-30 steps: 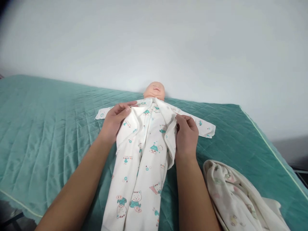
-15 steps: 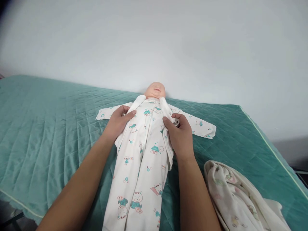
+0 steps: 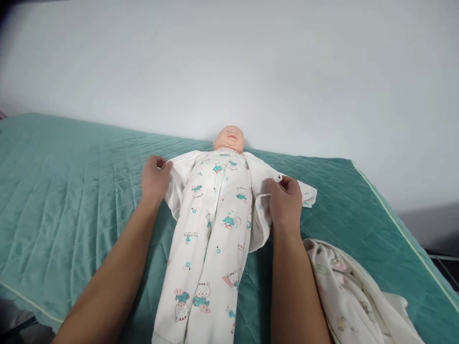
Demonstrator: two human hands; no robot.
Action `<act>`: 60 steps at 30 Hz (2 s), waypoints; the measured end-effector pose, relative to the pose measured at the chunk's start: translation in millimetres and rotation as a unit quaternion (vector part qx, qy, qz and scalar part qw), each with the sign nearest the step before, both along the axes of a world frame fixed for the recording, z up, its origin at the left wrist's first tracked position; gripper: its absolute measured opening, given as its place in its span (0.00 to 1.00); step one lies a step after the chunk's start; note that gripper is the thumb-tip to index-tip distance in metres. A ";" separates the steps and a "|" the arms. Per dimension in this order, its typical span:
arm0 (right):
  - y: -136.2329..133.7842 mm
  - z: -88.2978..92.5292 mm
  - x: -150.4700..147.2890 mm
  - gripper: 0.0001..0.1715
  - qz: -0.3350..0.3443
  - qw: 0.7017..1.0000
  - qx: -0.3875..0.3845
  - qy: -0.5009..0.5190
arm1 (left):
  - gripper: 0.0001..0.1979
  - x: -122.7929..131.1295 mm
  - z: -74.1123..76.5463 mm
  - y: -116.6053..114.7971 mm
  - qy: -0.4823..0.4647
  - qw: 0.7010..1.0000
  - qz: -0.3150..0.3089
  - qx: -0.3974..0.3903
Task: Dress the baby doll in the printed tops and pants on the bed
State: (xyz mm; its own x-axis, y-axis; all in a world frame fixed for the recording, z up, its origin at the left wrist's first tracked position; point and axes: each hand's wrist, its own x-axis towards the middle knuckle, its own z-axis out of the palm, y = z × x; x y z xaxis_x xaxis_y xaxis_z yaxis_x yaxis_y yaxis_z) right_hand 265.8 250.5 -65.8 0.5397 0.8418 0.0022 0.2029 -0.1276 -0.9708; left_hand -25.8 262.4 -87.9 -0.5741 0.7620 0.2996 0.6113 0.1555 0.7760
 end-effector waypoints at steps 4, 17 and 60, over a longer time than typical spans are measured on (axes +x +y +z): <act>1.3 -4.7 -3.8 0.20 0.062 0.994 0.037 -0.086 | 0.10 1.1 -4.2 0.9 0.137 0.990 -0.018 0.014; 4.3 -7.5 -13.9 0.23 0.143 0.986 0.018 -0.089 | 0.23 27.1 -6.0 15.8 0.216 0.954 -0.208 0.014; 20.9 -29.6 -11.6 0.25 0.113 0.914 0.106 -0.375 | 0.22 32.0 -3.4 17.2 0.227 0.958 -0.177 -0.017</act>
